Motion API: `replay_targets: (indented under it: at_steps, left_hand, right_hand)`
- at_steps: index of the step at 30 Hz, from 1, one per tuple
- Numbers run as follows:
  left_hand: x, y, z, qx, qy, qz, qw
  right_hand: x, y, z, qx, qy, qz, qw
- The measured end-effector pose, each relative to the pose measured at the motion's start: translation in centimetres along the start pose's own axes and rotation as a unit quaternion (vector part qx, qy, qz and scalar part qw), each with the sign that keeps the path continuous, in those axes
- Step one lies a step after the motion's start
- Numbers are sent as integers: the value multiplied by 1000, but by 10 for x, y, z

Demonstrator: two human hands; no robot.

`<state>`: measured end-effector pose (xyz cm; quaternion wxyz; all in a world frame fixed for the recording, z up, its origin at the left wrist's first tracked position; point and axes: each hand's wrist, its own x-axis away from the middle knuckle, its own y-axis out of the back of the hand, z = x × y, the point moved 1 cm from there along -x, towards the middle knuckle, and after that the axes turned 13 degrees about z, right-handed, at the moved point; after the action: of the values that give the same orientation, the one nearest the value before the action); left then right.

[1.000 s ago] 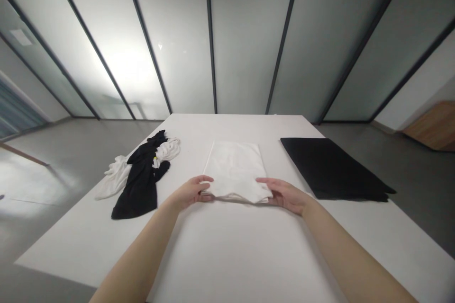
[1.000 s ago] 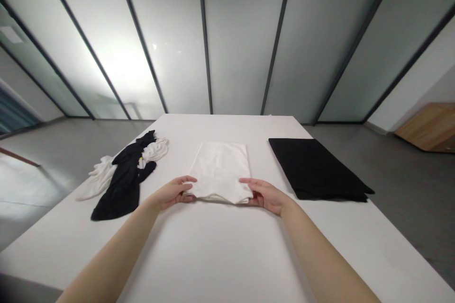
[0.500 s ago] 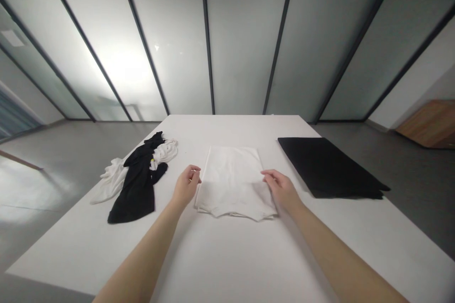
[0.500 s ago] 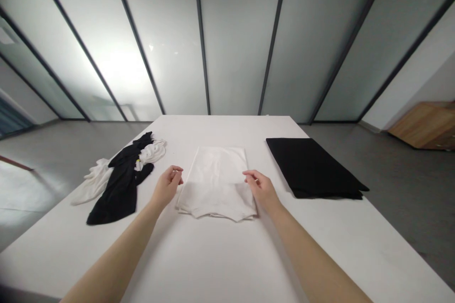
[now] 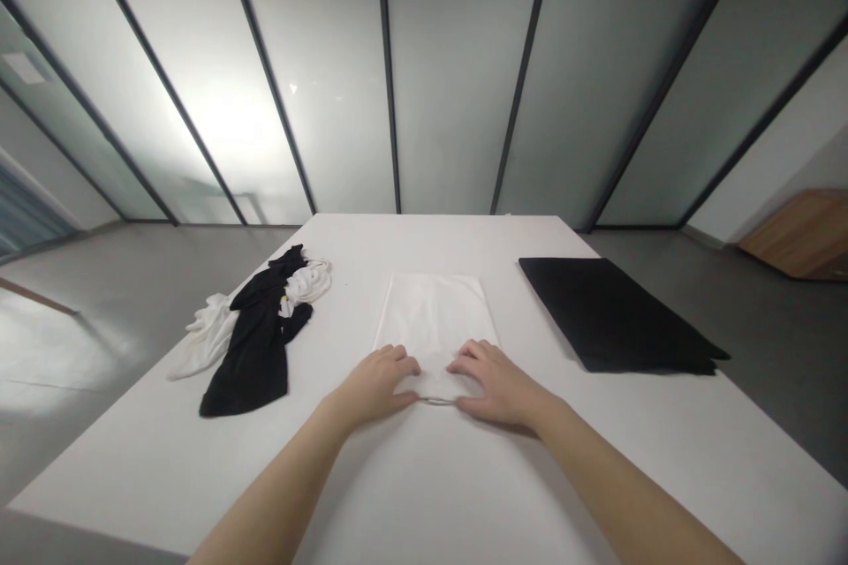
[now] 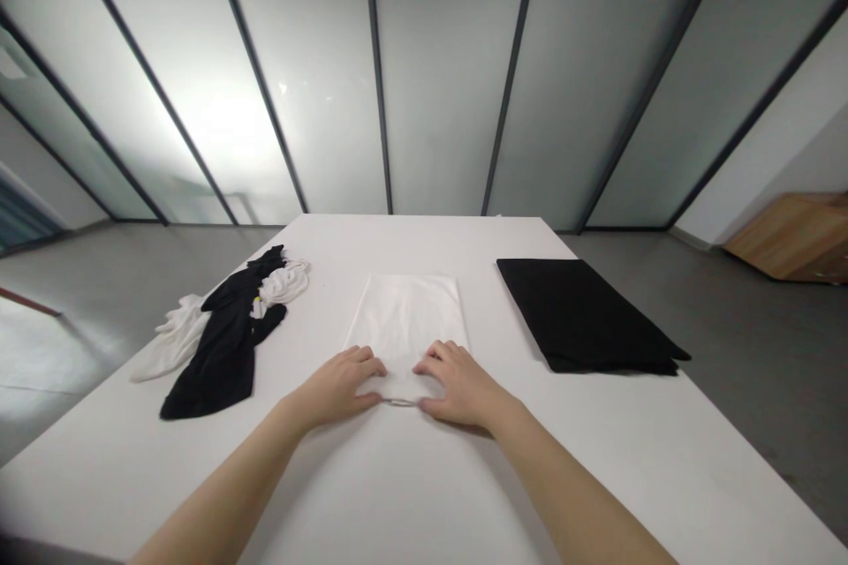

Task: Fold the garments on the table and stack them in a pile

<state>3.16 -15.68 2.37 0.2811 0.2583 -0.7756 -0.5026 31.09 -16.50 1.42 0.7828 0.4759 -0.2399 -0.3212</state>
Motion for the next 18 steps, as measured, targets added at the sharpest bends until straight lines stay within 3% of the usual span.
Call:
replay_targets:
  at_steps: [6, 12, 18]
  left_hand:
    - [-11, -5, -4, -62, 62, 7, 996]
    - [-11, -2, 4, -61, 121, -5, 991]
    - [4, 19, 14, -6, 110, -20, 994]
  right_hand:
    - [-12, -10, 2, 48, -60, -18, 997]
    - [-15, -15, -2, 61, -122, -50, 989]
    - [-6, -1, -3, -17, -113, -51, 992]
